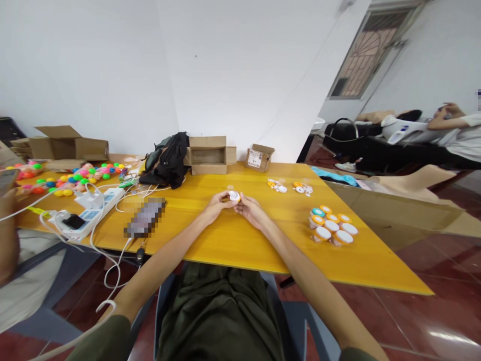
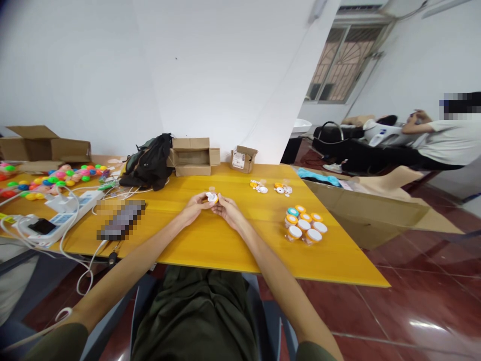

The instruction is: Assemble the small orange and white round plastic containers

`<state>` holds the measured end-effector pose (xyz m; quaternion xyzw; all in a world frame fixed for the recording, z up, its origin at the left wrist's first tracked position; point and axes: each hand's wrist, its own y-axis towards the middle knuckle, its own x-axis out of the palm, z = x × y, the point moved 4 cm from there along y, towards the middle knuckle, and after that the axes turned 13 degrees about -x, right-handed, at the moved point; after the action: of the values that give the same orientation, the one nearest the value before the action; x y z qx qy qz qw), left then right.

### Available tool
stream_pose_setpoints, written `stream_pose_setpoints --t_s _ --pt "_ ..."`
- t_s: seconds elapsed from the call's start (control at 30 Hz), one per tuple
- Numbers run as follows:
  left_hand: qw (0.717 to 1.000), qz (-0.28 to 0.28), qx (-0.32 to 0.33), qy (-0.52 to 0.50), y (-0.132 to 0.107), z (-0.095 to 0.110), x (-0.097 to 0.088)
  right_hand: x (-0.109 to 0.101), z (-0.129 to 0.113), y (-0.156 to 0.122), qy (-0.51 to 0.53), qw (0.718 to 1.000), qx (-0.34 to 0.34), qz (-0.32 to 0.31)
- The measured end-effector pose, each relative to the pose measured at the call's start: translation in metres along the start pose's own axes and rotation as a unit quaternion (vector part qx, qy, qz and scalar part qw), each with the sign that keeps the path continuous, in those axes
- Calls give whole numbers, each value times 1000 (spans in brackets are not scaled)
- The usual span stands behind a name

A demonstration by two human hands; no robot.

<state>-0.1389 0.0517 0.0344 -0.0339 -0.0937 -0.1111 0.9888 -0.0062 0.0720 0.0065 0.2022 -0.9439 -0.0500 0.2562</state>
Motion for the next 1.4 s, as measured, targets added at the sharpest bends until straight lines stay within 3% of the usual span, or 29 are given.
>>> stream_pose_setpoints --t_s 0.23,0.63,0.93,1.4 --pt "1000 16 7 -11 0 1 -2 6 -6 -4 -31 998 -38 -36" --pt "999 -24 -15 -32 -2 0 3 9 -5 -5 -67 996 1 -51" --pt "999 10 3 -32 -2 1 1 11 -8 -6 -34 997 -40 -56" --pt "998 -18 -21 -60 -4 -1 1 11 -4 -7 -42 997 -12 -70"
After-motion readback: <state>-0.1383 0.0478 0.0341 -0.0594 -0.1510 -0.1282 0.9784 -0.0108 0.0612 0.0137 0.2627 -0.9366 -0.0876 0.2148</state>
